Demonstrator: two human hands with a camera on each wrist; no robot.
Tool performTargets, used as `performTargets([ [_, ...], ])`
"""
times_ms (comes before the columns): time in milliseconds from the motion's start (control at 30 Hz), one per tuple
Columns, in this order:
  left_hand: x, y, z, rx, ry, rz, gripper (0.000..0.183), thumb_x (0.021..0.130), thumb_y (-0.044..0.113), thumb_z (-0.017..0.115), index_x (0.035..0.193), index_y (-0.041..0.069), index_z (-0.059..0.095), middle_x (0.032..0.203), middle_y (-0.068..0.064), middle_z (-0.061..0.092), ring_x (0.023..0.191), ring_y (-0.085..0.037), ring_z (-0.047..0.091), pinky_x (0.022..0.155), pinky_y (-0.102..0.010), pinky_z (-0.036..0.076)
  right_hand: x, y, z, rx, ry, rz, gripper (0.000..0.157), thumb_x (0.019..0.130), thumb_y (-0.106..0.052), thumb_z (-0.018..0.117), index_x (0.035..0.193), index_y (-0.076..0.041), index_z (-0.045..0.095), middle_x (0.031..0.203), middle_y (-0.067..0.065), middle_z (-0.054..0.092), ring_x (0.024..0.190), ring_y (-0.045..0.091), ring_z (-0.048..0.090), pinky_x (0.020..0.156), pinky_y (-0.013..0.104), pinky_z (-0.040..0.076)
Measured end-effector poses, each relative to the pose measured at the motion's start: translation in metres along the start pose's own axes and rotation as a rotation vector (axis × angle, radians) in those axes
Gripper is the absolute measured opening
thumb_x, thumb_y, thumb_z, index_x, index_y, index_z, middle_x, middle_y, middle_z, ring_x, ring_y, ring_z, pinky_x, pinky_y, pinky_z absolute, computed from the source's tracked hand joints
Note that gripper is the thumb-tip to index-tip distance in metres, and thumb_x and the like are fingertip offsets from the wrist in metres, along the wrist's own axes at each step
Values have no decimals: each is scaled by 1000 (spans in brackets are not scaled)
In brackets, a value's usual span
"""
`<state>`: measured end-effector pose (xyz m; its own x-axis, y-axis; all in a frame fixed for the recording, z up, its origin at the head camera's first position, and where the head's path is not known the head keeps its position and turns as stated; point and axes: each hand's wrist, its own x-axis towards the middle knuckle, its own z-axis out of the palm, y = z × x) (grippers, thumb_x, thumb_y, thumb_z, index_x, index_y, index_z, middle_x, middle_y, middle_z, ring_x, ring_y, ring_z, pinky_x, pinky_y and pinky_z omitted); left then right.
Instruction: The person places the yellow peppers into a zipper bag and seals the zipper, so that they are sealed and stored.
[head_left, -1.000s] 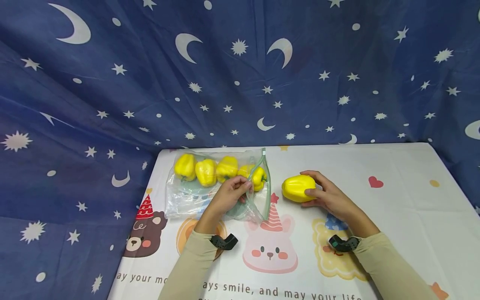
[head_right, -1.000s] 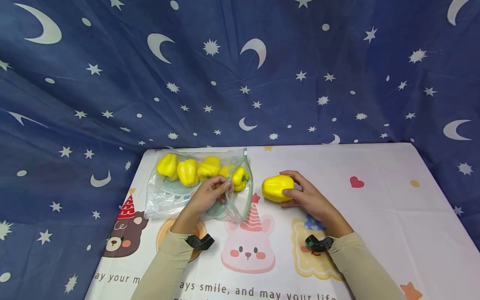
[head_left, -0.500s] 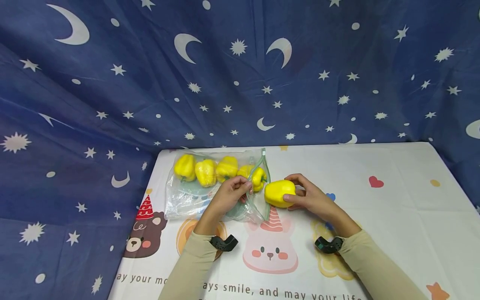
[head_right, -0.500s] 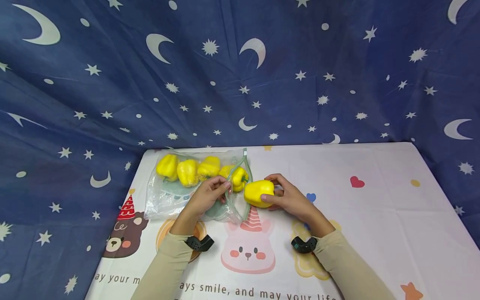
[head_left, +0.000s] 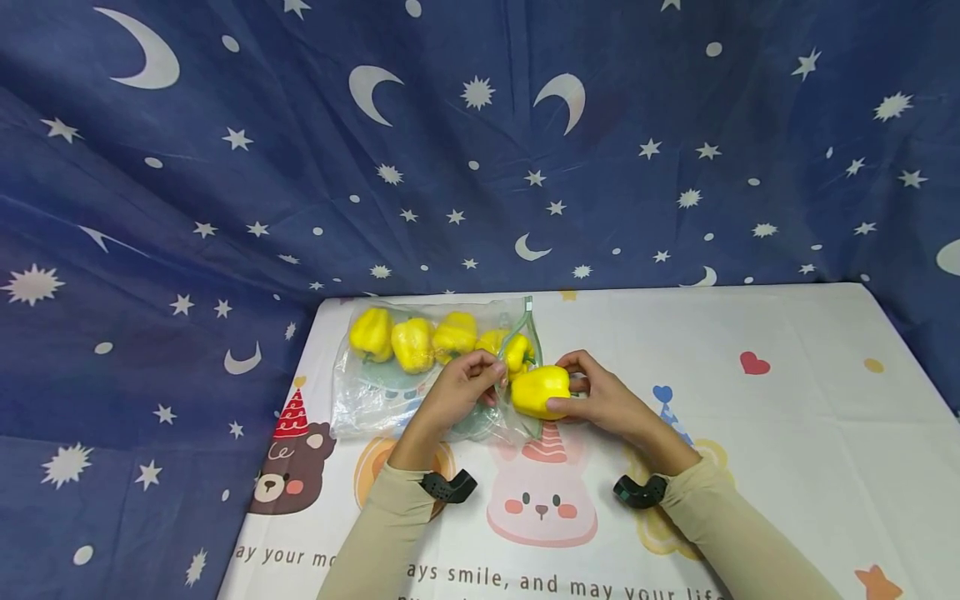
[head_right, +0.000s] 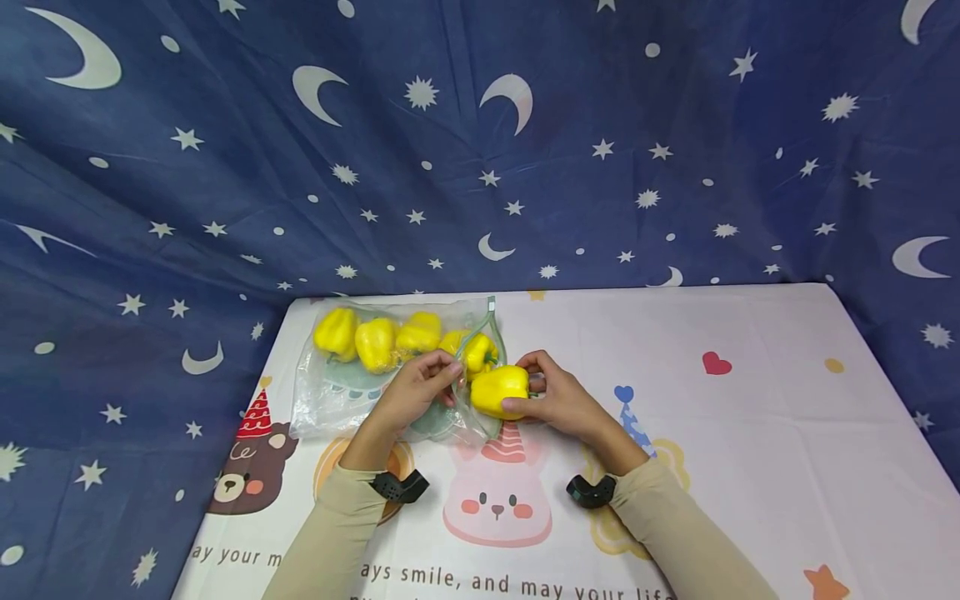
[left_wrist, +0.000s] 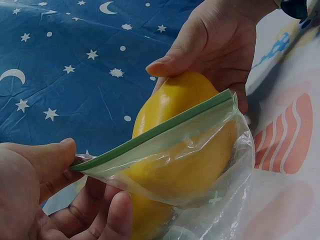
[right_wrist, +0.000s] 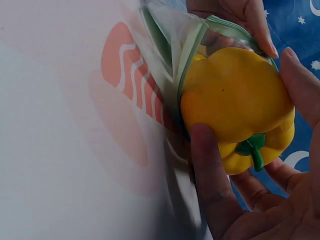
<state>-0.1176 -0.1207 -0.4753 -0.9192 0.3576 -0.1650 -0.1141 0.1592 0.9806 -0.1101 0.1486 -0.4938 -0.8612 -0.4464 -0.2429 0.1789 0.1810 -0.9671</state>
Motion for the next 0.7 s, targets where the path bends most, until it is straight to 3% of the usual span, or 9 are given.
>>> performTargets([
  [400, 0, -4, -1, 6, -1, -7, 28, 104, 31, 61, 110, 3, 64, 94, -9, 65, 73, -22, 63, 74, -36, 60, -4, -3, -12, -75, -10, 15, 56, 96, -35, 72, 142, -11, 50, 144, 19, 55, 121, 33, 64, 85, 43, 62],
  [533, 0, -3, 0, 5, -1, 1, 29, 104, 31, 61, 110, 4, 64, 96, -13, 66, 73, -21, 62, 71, -32, 59, -5, -1, -18, -41, -7, 32, 53, 101, -36, 65, 145, -8, 51, 148, 19, 51, 122, 31, 63, 88, 40, 61],
  [700, -1, -2, 1, -1, 1, 6, 28, 104, 29, 61, 110, 2, 64, 94, -12, 65, 72, -21, 61, 69, -29, 58, -2, 3, -15, 34, -6, 32, 50, 99, -25, 70, 140, -1, 52, 139, 23, 54, 117, 28, 66, 90, 41, 60],
])
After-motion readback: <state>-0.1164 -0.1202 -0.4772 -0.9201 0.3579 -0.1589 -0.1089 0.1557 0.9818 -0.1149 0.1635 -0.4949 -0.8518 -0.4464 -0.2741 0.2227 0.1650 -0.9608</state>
